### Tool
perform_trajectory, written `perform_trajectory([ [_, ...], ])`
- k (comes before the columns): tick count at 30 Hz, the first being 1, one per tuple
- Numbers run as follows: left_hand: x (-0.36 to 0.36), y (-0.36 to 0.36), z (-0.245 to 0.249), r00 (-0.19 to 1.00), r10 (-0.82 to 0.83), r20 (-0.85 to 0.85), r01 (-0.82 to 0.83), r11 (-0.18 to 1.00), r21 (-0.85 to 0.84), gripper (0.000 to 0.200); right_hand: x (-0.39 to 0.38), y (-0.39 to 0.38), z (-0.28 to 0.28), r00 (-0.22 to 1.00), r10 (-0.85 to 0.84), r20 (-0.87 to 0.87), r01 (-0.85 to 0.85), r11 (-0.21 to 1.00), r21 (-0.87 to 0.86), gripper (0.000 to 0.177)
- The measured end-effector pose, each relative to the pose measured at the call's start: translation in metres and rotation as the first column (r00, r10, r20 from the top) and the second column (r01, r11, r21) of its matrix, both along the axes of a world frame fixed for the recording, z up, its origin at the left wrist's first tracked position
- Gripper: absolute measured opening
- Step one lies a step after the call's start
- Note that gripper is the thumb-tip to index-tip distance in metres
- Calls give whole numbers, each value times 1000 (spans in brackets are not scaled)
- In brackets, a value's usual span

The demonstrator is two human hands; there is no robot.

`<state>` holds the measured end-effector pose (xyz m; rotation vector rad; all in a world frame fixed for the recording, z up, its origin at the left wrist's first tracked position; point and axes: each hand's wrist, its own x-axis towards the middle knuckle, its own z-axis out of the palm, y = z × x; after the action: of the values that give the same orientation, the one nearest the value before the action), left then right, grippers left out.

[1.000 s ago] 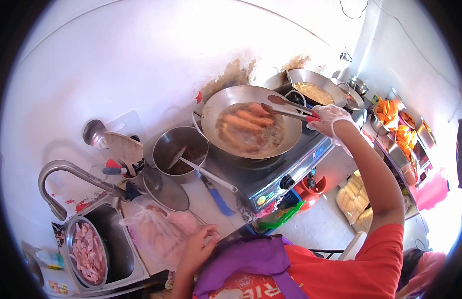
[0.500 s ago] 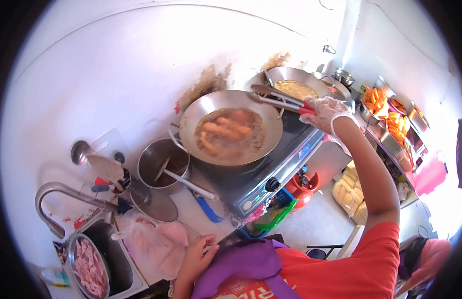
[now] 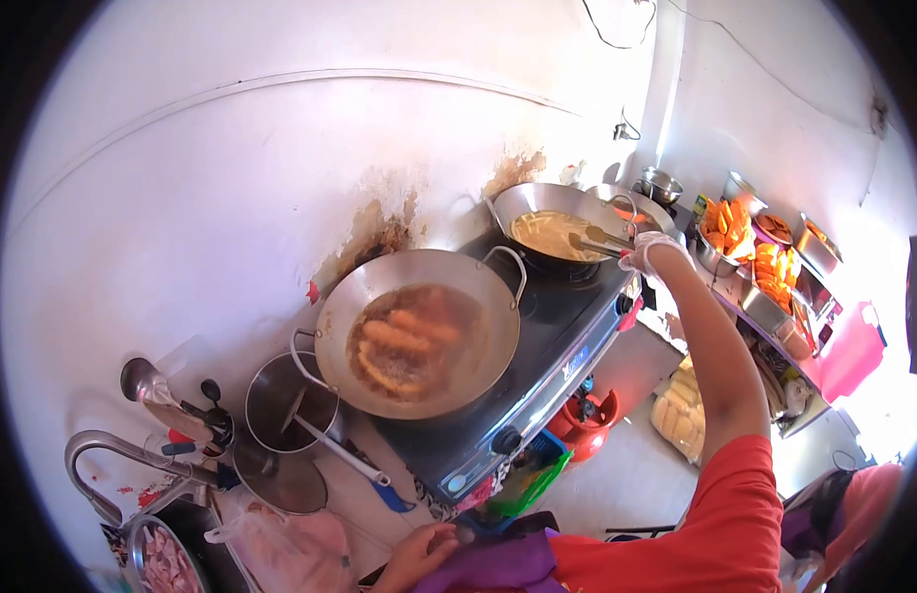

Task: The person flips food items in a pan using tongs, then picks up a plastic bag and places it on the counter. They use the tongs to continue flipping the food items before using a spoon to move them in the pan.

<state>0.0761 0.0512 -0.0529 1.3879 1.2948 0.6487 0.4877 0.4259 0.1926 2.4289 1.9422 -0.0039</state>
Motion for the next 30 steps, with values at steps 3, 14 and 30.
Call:
perform_trajectory([
  [3,10,10,-5,1000,-21,12,20,1000,16,39,18,52,-22,952,294,89,-268,935,-231,41],
  [14,23,13,-1,993,104,64,-95,986,-136,38,-31,44,10,963,242,121,-253,963,90,43],
  [30,-13,-41,-224,974,-224,-8,200,884,-422,57,-25,-64,25,901,377,-216,-295,895,334,55],
])
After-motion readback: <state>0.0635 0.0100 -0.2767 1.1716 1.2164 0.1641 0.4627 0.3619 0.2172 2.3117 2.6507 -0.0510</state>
